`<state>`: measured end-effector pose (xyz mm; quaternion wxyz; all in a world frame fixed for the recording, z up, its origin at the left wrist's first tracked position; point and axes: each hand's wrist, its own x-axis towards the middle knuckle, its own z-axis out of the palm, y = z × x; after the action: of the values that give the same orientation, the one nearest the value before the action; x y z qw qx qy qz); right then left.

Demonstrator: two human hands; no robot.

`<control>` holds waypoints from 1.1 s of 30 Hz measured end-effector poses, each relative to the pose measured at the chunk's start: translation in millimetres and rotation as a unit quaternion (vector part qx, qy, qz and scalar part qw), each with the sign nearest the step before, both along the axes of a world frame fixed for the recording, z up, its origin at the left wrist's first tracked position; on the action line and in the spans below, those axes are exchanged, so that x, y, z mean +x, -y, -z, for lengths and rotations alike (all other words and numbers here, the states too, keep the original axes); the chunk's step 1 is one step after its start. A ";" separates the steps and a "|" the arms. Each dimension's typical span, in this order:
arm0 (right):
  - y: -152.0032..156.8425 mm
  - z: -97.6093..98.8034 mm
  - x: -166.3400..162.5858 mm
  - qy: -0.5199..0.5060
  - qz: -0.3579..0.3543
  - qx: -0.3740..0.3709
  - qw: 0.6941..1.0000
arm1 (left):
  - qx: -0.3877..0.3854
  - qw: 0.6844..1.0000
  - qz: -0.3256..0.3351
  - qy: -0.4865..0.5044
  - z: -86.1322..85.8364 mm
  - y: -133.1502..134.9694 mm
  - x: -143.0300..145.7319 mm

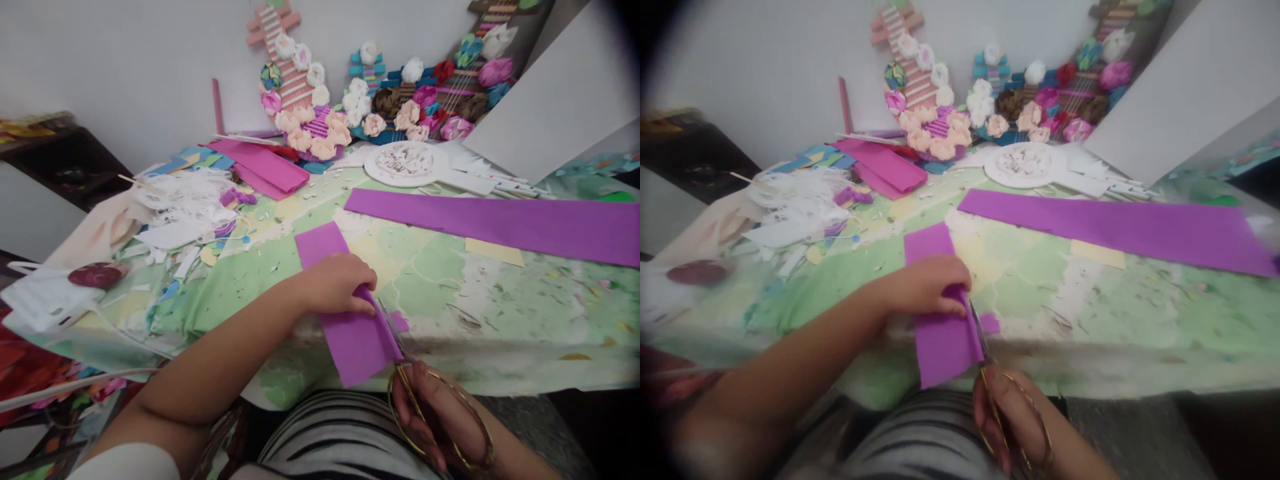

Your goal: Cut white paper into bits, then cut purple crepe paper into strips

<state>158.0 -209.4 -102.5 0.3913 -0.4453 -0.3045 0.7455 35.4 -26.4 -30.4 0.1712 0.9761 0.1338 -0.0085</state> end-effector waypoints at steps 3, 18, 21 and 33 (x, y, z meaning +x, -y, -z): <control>-0.9 -4.1 -0.6 0.022 0.000 -0.002 1.000 | 0.000 1.000 0.013 0.011 2.4 -3.4 -0.1; -7.4 -24.5 -3.7 0.074 -0.015 -0.033 0.997 | -0.012 0.999 0.010 0.044 8.6 -7.7 -2.7; -6.7 -27.8 -2.2 0.078 -0.002 -0.030 0.997 | -0.019 0.999 0.011 0.048 7.3 -7.0 -4.4; 1.9 -14.3 11.9 0.147 -0.057 -0.059 0.986 | -0.035 0.998 0.015 0.053 7.9 -7.0 -9.3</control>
<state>169.9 -211.4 -88.2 0.2723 -0.5546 -0.3390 0.7094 26.1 -19.4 -38.3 0.2114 0.9705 0.1100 0.0358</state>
